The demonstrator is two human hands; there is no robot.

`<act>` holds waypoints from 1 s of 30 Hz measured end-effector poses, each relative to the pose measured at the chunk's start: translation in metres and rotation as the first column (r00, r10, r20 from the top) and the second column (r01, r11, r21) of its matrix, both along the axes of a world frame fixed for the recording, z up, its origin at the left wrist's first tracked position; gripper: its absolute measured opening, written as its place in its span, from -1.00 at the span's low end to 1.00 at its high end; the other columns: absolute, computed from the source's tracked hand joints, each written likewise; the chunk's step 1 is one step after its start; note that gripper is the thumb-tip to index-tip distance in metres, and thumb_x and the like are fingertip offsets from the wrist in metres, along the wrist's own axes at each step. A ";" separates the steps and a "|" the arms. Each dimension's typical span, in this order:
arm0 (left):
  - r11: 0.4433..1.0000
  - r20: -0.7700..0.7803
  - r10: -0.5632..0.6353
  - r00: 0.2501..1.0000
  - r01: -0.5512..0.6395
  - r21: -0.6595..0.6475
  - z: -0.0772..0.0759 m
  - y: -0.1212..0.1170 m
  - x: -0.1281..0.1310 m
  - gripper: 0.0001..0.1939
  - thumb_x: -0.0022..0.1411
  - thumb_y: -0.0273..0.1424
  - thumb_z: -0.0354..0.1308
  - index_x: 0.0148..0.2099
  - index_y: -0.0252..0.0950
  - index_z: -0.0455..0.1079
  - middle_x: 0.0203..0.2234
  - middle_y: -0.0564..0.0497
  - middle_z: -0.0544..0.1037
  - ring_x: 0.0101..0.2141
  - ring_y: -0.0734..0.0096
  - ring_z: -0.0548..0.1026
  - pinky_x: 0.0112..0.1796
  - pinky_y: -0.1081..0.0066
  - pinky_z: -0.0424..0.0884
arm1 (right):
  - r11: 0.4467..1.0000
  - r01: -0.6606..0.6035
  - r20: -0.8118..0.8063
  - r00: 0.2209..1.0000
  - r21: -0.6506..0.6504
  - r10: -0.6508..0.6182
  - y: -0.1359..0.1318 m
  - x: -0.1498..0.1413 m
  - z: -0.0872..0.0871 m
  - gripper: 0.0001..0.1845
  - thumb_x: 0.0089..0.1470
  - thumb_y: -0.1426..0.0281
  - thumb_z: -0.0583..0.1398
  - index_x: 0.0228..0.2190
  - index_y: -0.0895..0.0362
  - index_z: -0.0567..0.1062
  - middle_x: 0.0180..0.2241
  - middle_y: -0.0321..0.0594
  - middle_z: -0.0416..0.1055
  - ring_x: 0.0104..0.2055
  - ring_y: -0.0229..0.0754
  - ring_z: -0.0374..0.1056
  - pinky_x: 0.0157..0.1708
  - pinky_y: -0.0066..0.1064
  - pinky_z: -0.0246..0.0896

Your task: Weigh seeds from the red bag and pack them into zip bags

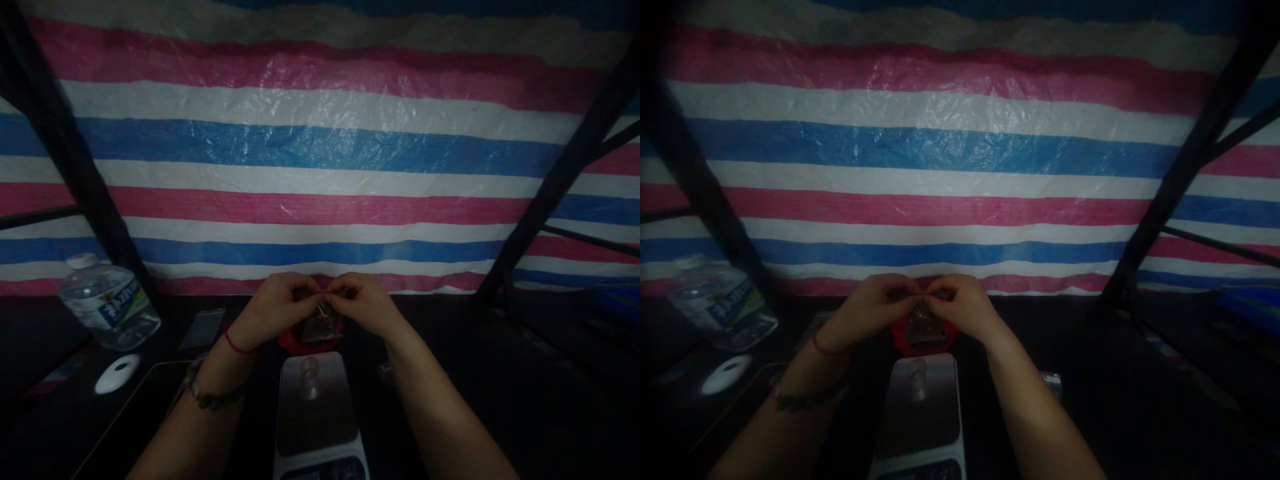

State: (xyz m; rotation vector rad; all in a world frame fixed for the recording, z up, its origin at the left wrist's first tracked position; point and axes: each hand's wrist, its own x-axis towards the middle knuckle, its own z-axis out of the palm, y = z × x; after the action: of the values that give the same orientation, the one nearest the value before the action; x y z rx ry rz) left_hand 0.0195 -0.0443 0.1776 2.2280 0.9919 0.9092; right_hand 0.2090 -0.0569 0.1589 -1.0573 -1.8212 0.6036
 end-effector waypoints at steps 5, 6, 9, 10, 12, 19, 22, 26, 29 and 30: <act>0.999 -0.064 0.011 0.998 -0.007 0.053 0.002 -0.004 0.000 -0.77 0.12 -0.27 0.12 -0.34 -0.32 0.50 -0.50 0.01 0.55 -0.47 0.48 0.45 -0.47 0.51 0.31 | 1.000 -0.027 0.029 0.999 -0.001 0.027 0.000 0.000 -0.001 -0.92 -0.06 0.46 0.23 -0.46 0.13 0.57 -0.50 -0.30 0.48 -0.48 -0.32 0.34 -0.51 -0.52 0.19; 0.998 -0.069 0.015 0.997 -0.010 0.063 0.003 -0.004 0.000 -0.77 0.12 -0.27 0.12 -0.34 -0.32 0.50 -0.50 0.01 0.54 -0.47 0.48 0.44 -0.47 0.51 0.30 | 1.000 -0.028 0.028 0.999 0.002 0.028 0.000 0.000 -0.001 -0.92 -0.06 0.45 0.23 -0.45 0.13 0.57 -0.50 -0.30 0.48 -0.47 -0.32 0.35 -0.50 -0.51 0.20; 0.997 -0.076 0.030 0.997 -0.024 0.076 0.006 -0.006 -0.001 -0.76 0.14 -0.26 0.11 -0.35 -0.31 0.50 -0.52 0.02 0.54 -0.49 0.48 0.44 -0.49 0.52 0.28 | 1.000 -0.002 0.016 1.000 0.011 0.002 0.000 0.001 -0.001 -0.93 -0.04 0.39 0.26 -0.47 0.13 0.56 -0.50 -0.29 0.49 -0.48 -0.31 0.35 -0.50 -0.50 0.19; 0.996 -0.073 0.035 0.997 -0.029 0.079 0.006 -0.006 -0.002 -0.75 0.14 -0.25 0.11 -0.34 -0.31 0.50 -0.52 0.02 0.54 -0.49 0.48 0.44 -0.49 0.52 0.28 | 1.000 0.023 0.013 1.000 0.018 -0.024 0.000 0.001 0.000 -0.91 -0.04 0.36 0.27 -0.48 0.13 0.56 -0.52 -0.29 0.48 -0.49 -0.31 0.34 -0.51 -0.50 0.18; 0.995 -0.063 0.048 0.997 -0.042 0.087 0.008 -0.005 -0.006 -0.75 0.13 -0.24 0.12 -0.34 -0.32 0.50 -0.52 0.02 0.54 -0.50 0.48 0.44 -0.49 0.52 0.28 | 0.996 0.075 0.018 0.997 0.036 -0.076 0.000 0.002 0.002 -0.88 -0.04 0.34 0.28 -0.51 0.13 0.54 -0.54 -0.29 0.47 -0.51 -0.31 0.33 -0.53 -0.50 0.16; 0.990 -0.063 0.111 0.992 -0.105 0.090 0.010 0.003 -0.017 -0.79 0.10 -0.28 0.13 -0.37 -0.32 0.49 -0.55 0.05 0.54 -0.53 0.50 0.43 -0.51 0.54 0.27 | 0.994 0.080 0.019 0.996 0.079 -0.082 0.003 0.003 0.004 -0.90 0.02 0.40 0.22 -0.47 0.13 0.55 -0.48 -0.27 0.50 -0.45 -0.29 0.37 -0.43 -0.47 0.22; 0.990 -0.056 0.117 0.992 -0.112 0.082 0.009 0.003 -0.015 -0.79 0.10 -0.28 0.13 -0.36 -0.32 0.50 -0.52 0.03 0.56 -0.50 0.48 0.44 -0.48 0.53 0.30 | 0.994 0.080 -0.016 0.997 0.071 -0.079 0.004 0.004 0.004 -0.90 0.00 0.39 0.23 -0.47 0.14 0.55 -0.48 -0.27 0.50 -0.45 -0.28 0.37 -0.43 -0.45 0.23; 0.991 -0.051 0.117 0.992 -0.113 0.075 0.007 0.003 -0.010 -0.74 0.11 -0.23 0.13 -0.34 -0.32 0.50 -0.51 0.01 0.56 -0.51 0.47 0.44 -0.48 0.52 0.32 | 0.998 0.053 -0.040 0.998 0.044 -0.051 0.005 0.009 0.006 -0.90 -0.01 0.38 0.23 -0.46 0.14 0.54 -0.47 -0.26 0.50 -0.44 -0.27 0.38 -0.42 -0.45 0.25; 0.992 -0.050 0.112 0.992 -0.108 0.072 0.005 0.004 -0.008 -0.73 0.12 -0.21 0.13 -0.33 -0.31 0.50 -0.49 0.00 0.57 -0.48 0.46 0.46 -0.47 0.51 0.33 | 0.999 0.035 -0.037 0.999 0.015 -0.034 0.004 0.011 0.007 -0.89 0.00 0.38 0.22 -0.47 0.15 0.53 -0.48 -0.27 0.49 -0.45 -0.28 0.38 -0.43 -0.46 0.25; 0.992 -0.053 0.112 0.992 -0.108 0.070 0.005 0.004 -0.007 -0.73 0.12 -0.21 0.13 -0.33 -0.31 0.50 -0.48 0.00 0.57 -0.47 0.45 0.47 -0.46 0.50 0.34 | 0.999 0.035 -0.031 0.999 0.012 -0.035 0.004 0.012 0.008 -0.89 0.00 0.38 0.22 -0.46 0.15 0.53 -0.48 -0.27 0.49 -0.45 -0.29 0.37 -0.43 -0.46 0.25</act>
State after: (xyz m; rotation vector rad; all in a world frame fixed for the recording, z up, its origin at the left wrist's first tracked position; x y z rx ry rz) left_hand 0.0120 -0.0405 0.1827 2.2853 1.1350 0.9451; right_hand 0.2209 -0.0532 0.1664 -1.0634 -1.7746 0.5834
